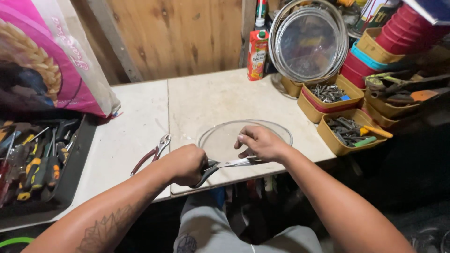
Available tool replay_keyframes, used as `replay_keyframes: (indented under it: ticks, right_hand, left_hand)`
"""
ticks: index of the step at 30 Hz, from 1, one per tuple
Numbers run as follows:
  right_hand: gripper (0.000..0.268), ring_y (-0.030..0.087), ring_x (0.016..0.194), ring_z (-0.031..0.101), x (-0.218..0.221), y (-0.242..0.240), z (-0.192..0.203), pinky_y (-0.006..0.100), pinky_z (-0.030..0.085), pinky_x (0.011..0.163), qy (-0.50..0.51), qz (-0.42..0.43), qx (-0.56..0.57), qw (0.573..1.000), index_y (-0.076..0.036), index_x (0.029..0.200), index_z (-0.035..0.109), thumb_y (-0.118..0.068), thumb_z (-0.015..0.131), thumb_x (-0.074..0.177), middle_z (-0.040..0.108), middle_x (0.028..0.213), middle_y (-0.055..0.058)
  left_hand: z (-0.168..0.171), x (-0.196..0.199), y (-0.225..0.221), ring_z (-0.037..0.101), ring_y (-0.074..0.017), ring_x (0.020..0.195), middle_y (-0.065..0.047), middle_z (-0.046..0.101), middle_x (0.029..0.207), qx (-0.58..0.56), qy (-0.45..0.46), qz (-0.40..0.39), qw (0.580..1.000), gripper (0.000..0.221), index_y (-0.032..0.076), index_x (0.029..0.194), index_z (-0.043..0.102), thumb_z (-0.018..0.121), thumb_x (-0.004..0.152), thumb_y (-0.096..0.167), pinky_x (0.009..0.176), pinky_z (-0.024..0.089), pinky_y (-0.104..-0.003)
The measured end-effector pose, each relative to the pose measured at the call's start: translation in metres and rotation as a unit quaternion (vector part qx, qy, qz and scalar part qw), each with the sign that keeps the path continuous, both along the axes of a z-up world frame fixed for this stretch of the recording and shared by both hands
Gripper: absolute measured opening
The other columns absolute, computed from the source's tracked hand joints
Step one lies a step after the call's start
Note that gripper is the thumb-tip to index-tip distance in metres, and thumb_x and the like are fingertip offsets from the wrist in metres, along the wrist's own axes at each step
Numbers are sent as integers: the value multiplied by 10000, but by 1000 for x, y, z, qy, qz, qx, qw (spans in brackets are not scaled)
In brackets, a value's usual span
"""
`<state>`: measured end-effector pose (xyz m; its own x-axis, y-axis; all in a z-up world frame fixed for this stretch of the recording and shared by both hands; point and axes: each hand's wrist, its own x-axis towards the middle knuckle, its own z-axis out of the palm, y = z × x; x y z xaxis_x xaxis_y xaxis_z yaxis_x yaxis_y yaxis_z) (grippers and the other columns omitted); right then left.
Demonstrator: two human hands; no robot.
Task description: Trimming excess plastic from a drum head and inspecting hoops on a workbench
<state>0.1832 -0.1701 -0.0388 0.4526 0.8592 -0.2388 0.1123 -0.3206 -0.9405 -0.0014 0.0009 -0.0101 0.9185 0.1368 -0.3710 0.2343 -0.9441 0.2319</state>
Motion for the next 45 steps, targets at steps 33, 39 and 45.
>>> replay_keyframes:
  ticks: [33, 39, 45]
  right_hand:
    - [216, 366, 916, 724, -20, -7, 35, 449, 554, 827, -310, 128, -128, 933, -113, 951, 750, -294, 631, 945, 768, 842, 147]
    - [229, 372, 940, 727, -10, -10, 19, 473, 551, 852, -283, 103, -105, 948, -95, 963, 744, -288, 621, 965, 776, 857, 164]
    - [222, 341, 924, 732, -13, -11, 25, 453, 558, 856, -277, 98, -99, 951, -100, 964, 731, -288, 613, 972, 777, 851, 146]
  left_hand:
    - [-4, 7, -2, 761, -372, 900, -172, 750, 824, 75, 41, -40, 996, 269, 63, 871, 782, 681, 646, 169, 796, 630, -441]
    - [10, -3, -6, 751, -428, 935, -254, 758, 908, 32, -9, -47, 998, 333, -8, 914, 774, 654, 678, 194, 828, 622, -516]
    - [-3, 0, 1, 750, -447, 912, -272, 746, 876, 43, -32, -55, 997, 298, -32, 890, 751, 660, 699, 178, 806, 618, -525]
